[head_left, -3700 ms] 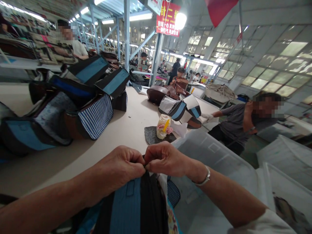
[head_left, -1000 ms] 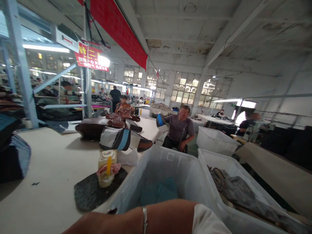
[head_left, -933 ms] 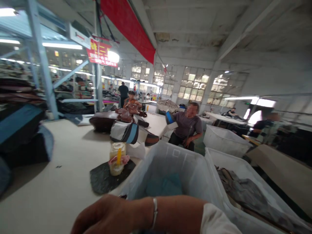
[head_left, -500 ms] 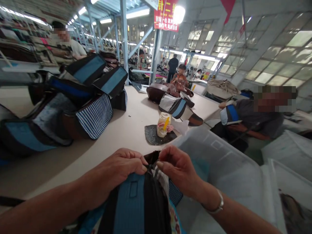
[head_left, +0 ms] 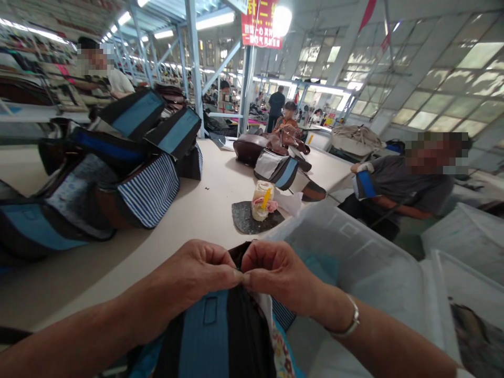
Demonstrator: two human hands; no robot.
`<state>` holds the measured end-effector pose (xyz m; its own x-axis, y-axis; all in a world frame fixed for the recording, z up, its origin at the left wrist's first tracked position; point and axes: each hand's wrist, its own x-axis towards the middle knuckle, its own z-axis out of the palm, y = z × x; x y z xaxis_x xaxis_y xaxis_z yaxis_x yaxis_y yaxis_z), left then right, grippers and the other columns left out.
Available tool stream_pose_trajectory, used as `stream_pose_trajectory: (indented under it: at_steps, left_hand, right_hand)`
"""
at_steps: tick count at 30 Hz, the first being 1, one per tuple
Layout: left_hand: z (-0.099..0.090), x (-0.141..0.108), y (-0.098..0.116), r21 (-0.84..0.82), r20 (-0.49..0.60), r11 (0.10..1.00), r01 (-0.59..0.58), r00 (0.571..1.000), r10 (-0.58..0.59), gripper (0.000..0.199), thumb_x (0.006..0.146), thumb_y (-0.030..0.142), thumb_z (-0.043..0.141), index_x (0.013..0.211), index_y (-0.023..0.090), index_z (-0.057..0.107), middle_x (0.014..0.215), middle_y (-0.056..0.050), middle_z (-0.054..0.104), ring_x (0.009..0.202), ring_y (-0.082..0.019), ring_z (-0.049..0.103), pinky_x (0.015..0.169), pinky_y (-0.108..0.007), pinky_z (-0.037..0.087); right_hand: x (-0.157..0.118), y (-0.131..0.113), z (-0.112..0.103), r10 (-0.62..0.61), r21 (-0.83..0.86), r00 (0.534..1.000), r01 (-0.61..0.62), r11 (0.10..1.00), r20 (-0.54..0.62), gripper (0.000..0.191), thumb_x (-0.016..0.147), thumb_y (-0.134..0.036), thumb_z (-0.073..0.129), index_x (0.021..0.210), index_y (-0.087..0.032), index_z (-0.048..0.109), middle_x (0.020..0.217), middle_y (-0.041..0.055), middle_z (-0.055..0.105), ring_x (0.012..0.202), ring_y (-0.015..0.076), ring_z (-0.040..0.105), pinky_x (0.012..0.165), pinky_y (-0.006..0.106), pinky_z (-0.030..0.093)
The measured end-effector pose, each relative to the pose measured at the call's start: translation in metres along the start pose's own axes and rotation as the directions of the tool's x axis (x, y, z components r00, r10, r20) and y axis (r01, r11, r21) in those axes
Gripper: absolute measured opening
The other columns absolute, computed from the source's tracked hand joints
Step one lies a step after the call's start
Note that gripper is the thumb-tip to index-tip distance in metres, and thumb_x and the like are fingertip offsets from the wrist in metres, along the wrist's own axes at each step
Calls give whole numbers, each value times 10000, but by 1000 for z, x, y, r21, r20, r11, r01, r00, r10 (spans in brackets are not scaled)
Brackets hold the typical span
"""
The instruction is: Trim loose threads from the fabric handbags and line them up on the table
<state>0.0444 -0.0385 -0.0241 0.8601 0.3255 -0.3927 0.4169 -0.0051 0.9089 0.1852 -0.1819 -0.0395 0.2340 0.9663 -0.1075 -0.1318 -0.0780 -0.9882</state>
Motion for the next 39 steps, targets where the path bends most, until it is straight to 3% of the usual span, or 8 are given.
stream_pose_trajectory:
  at_steps: [3,7,10,17,24,28,35,39]
  left_hand:
    - [2,0,2,31,-30,999,26,999,-25,259,616,420,646,648,164,619,528,54,404,498,-90,281,482,-244,171]
    - [2,-2,2,56,-35,998,16,999,-14,260,614,425,628,655,169,611,516,70,365,496,-88,243,490,-266,145]
    - [-1,-5,2,108,-2,994,-29,1000,29,260,673,428,609,700,169,617,552,71,358,525,-98,240,498,-273,158]
    - [-5,-14,7,476,-61,865,-162,975,216,181,734,325,509,674,188,611,597,47,455,556,-121,390,508,-265,283]
    - [-6,-14,-5,656,-72,686,-314,879,471,175,741,174,502,586,188,582,636,43,561,577,-93,533,567,-242,350]
    - [-6,-17,-10,653,-76,676,-341,859,507,180,734,146,507,569,186,567,638,36,552,579,-97,531,566,-246,347]
    - [-20,-26,5,498,36,819,-286,950,310,288,880,331,547,657,188,660,691,12,560,666,-147,536,630,-260,380]
    - [-30,-19,7,400,135,905,-145,986,98,470,940,523,479,649,173,596,605,22,401,566,-138,347,532,-286,261]
  right_hand:
    - [4,3,-2,-47,7,999,47,999,10,184,705,-235,734,773,-139,592,665,-35,546,585,72,427,541,212,335]
    - [10,11,-10,-293,-186,954,277,943,-66,199,716,-132,688,898,-166,616,864,10,618,787,127,564,691,250,462]
    - [15,13,-16,-282,-66,958,284,957,45,257,792,-205,714,1024,-173,607,1017,46,643,921,155,610,810,293,500]
    - [22,13,-13,-248,-137,939,285,949,236,221,846,-280,754,901,-154,582,765,-33,526,661,87,428,578,215,354]
    - [26,18,-5,-539,-471,800,594,652,263,37,865,-130,606,874,-164,595,779,-4,559,687,107,477,636,235,387]
    - [24,22,1,-598,-478,759,638,604,257,92,849,-105,594,908,-173,612,826,26,604,726,123,548,669,243,437]
    - [14,15,-2,-652,-502,628,763,408,424,145,925,-90,521,995,-176,615,924,98,618,829,164,577,744,275,506]
    - [14,13,-9,-614,-538,599,782,313,513,184,938,-78,495,1038,-179,613,956,110,621,842,176,571,738,286,502]
